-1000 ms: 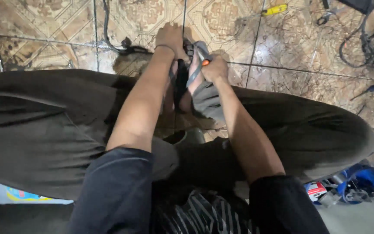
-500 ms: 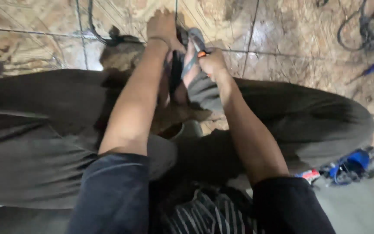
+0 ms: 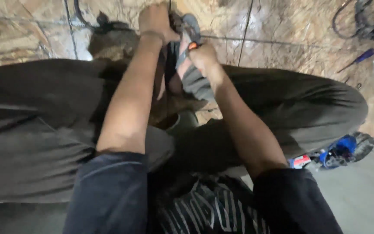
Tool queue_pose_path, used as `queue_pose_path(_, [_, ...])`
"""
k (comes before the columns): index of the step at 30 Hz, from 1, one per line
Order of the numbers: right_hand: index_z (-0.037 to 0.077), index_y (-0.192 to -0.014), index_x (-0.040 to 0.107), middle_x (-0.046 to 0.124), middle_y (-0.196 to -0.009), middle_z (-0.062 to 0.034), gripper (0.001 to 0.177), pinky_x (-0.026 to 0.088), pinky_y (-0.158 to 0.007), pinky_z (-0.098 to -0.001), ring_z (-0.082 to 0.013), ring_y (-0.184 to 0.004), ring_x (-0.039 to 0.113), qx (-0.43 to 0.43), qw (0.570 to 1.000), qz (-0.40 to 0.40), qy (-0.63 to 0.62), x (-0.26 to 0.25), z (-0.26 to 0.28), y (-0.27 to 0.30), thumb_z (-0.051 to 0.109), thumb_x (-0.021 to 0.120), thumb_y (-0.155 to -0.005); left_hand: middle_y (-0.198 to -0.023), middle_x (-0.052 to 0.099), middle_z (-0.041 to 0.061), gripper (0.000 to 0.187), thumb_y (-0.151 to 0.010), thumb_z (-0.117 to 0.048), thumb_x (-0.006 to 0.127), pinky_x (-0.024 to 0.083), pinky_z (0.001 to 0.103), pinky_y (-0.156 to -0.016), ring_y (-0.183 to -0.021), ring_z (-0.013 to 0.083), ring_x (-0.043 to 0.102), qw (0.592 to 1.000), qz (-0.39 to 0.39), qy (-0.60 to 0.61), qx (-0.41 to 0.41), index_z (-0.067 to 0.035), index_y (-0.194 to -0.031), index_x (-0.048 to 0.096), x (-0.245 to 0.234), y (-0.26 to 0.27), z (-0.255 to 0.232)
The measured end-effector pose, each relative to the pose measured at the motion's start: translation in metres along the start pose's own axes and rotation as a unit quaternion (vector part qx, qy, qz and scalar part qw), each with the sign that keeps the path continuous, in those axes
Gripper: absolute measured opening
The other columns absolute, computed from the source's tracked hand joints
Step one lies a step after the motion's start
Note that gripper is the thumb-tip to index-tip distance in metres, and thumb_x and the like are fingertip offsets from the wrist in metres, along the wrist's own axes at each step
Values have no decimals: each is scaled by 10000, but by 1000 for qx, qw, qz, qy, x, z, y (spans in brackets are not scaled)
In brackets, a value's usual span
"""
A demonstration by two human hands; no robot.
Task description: The person sits on the floor and uses pliers to strip insulation and trim copper wires from a motor stator. They rotate the stator to access different sections and continue cutting the wires.
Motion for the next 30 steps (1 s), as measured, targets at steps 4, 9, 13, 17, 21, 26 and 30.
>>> queue_pose_path(4, [82, -911, 770, 764, -896, -133, 252, 552, -721, -381, -299, -874, 741, -60, 996, -18, 71, -1, 36, 18, 187, 609, -748, -1133, 692, 195, 872, -567, -492, 989, 597, 511, -818, -1018, 412, 685, 990, -70, 122, 19, -25, -1201, 615, -1, 12, 14])
queue_pose_path(9, [135, -1021, 737, 757, -963, -193, 263, 574, -809, -430, -409, -953, 715, -131, 981, -19, 142, 11, 54, 20, 159, 591, -803, -1352, 599, 158, 951, -662, -410, 1007, 543, 490, -996, -1243, 369, 569, 971, -121, 207, 6, -83, -1413, 521, 13, 27, 20])
queue_pose_path(13, [28, -851, 705, 746, -903, -167, 68, 609, -666, -428, -366, -833, 740, -130, 967, -25, 216, 17, 61, 6, 43, 667, -798, -1404, 573, 149, 944, -711, -379, 1016, 523, 532, -1035, -1295, 374, 521, 952, -166, 257, 23, -125, -1449, 487, 21, 32, 22])
queue_pose_path(17, [82, -701, 690, 725, -721, -64, 132, 591, -552, -320, -205, -633, 717, -122, 981, 11, 151, 12, 67, -2, -26, 691, -778, -1380, 568, 143, 954, -718, -461, 1019, 508, 553, -1030, -1277, 384, 509, 946, -176, 273, 11, -134, -1446, 496, 32, 30, 23])
queue_pose_path(21, [124, -961, 730, 729, -852, -35, 73, 557, -580, -271, -159, -716, 706, -105, 985, 65, 120, -14, 64, 12, 125, 686, -903, -1354, 593, 130, 977, -677, -475, 1061, 507, 508, -1027, -1252, 355, 530, 948, -190, 253, 21, -129, -1418, 526, 22, 32, 20])
queue_pose_path(26, [117, -776, 709, 596, -653, -7, 126, 380, -471, -345, -149, -552, 534, -95, 993, 63, 40, -27, 40, 12, 13, 660, -827, -1288, 629, 139, 910, -654, -463, 1069, 540, 495, -981, -1186, 353, 556, 954, -213, 212, 17, -93, -1340, 598, 17, 36, 18])
queue_pose_path(30, [-4, -1036, 719, 687, -772, -52, 272, 353, -459, -294, -125, -559, 526, -41, 994, 102, -10, -27, 31, 13, -18, 607, -789, -1292, 632, 138, 883, -643, -467, 1047, 543, 485, -961, -1174, 359, 574, 947, -212, 239, 22, -98, -1317, 612, 10, 39, 17])
Point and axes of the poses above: each hand's wrist, its own y-axis away from the middle knuckle, its own x-axis out of the palm, z = x × y, the point moved 7 cm from there along -y, towards the middle knuckle
